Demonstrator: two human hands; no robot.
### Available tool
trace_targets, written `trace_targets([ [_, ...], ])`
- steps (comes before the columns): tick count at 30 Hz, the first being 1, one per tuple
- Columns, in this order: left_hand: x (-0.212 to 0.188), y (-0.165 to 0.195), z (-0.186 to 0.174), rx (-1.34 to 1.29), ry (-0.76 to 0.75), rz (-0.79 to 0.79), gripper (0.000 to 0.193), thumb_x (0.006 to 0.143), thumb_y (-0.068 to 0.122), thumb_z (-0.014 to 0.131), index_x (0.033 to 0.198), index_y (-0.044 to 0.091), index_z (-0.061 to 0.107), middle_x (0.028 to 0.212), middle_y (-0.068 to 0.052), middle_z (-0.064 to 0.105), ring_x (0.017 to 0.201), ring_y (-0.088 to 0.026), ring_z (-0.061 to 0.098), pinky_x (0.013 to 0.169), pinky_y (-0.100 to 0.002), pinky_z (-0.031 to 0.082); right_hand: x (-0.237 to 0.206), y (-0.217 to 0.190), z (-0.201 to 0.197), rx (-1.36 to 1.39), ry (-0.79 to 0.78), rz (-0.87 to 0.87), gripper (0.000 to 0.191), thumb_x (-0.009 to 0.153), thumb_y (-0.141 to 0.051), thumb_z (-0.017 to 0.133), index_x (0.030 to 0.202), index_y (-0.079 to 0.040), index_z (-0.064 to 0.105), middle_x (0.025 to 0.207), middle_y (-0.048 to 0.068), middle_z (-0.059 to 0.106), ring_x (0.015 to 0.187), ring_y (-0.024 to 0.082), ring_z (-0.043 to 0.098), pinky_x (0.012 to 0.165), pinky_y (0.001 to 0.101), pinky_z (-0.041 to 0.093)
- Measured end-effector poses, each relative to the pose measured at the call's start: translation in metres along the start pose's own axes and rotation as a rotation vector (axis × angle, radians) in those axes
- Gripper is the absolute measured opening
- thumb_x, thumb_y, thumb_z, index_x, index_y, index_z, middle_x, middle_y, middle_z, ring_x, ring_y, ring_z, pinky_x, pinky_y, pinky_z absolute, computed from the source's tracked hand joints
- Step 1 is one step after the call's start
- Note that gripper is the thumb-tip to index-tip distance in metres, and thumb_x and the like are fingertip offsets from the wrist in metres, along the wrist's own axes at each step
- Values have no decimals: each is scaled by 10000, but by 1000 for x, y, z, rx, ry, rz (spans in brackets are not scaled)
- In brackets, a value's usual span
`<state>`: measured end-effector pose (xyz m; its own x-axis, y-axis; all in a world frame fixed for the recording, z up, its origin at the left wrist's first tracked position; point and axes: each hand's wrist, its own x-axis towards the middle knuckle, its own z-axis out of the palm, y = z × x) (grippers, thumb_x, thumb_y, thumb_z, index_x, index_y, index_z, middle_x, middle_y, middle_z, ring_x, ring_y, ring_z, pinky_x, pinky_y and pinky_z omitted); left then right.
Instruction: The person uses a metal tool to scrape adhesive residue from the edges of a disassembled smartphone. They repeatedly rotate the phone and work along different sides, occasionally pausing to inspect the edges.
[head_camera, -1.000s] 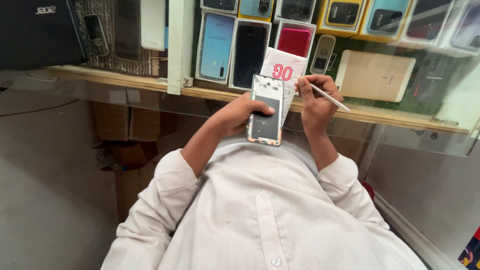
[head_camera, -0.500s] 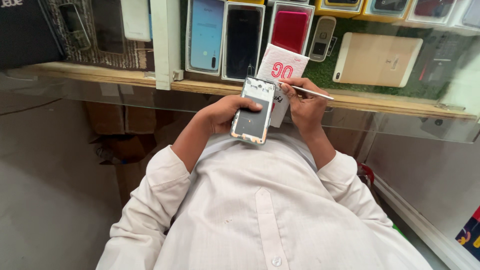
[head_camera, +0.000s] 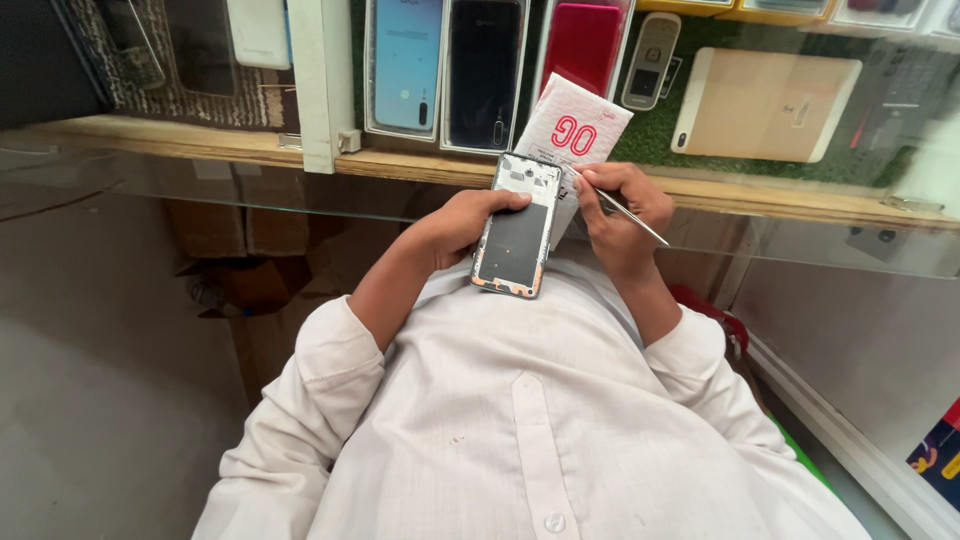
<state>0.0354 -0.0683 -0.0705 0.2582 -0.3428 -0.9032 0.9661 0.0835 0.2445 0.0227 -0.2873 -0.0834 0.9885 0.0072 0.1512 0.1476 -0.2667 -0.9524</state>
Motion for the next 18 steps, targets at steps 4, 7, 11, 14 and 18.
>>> trace_targets([
  [4, 0, 3, 2, 55, 11, 13, 418, 938, 282, 647, 1197, -43, 687, 979, -108, 762, 762, -164, 739, 646, -289, 604, -2, -2, -1, -43, -21, 46, 95, 950, 26, 797, 1005, 36, 720, 990, 127, 772, 882, 152, 735, 806, 263, 577],
  [7, 0, 4, 2, 86, 33, 5, 407, 938, 284, 636, 1191, -32, 683, 966, -92, 757, 755, -155, 731, 632, -285, 595, -2, -3, 0, -50, -32, 51, 95, 947, 23, 799, 1012, 32, 731, 994, 126, 780, 886, 150, 747, 810, 266, 588],
  [11, 1, 5, 2, 24, 22, 15, 388, 933, 250, 641, 1182, -47, 662, 963, -95, 759, 773, -160, 743, 660, -295, 621, -2, -3, 3, -44, -29, 67, 96, 950, 18, 793, 1017, 33, 725, 998, 125, 781, 894, 149, 753, 824, 270, 598],
  [14, 2, 4, 3, 6, 15, 36, 384, 934, 237, 649, 1180, -58, 660, 970, -102, 755, 772, -161, 743, 666, -298, 621, -2, -3, 4, -77, -30, 57, 91, 950, 15, 791, 1013, 31, 727, 998, 126, 784, 892, 155, 761, 821, 272, 600],
  [18, 2, 4, 3, 5, 14, 43, 393, 926, 232, 649, 1174, -73, 665, 969, -119, 757, 745, -166, 745, 641, -298, 617, -2, -4, 4, -119, -29, 38, 87, 947, 3, 794, 1000, 26, 729, 1002, 130, 784, 882, 166, 767, 806, 274, 604],
])
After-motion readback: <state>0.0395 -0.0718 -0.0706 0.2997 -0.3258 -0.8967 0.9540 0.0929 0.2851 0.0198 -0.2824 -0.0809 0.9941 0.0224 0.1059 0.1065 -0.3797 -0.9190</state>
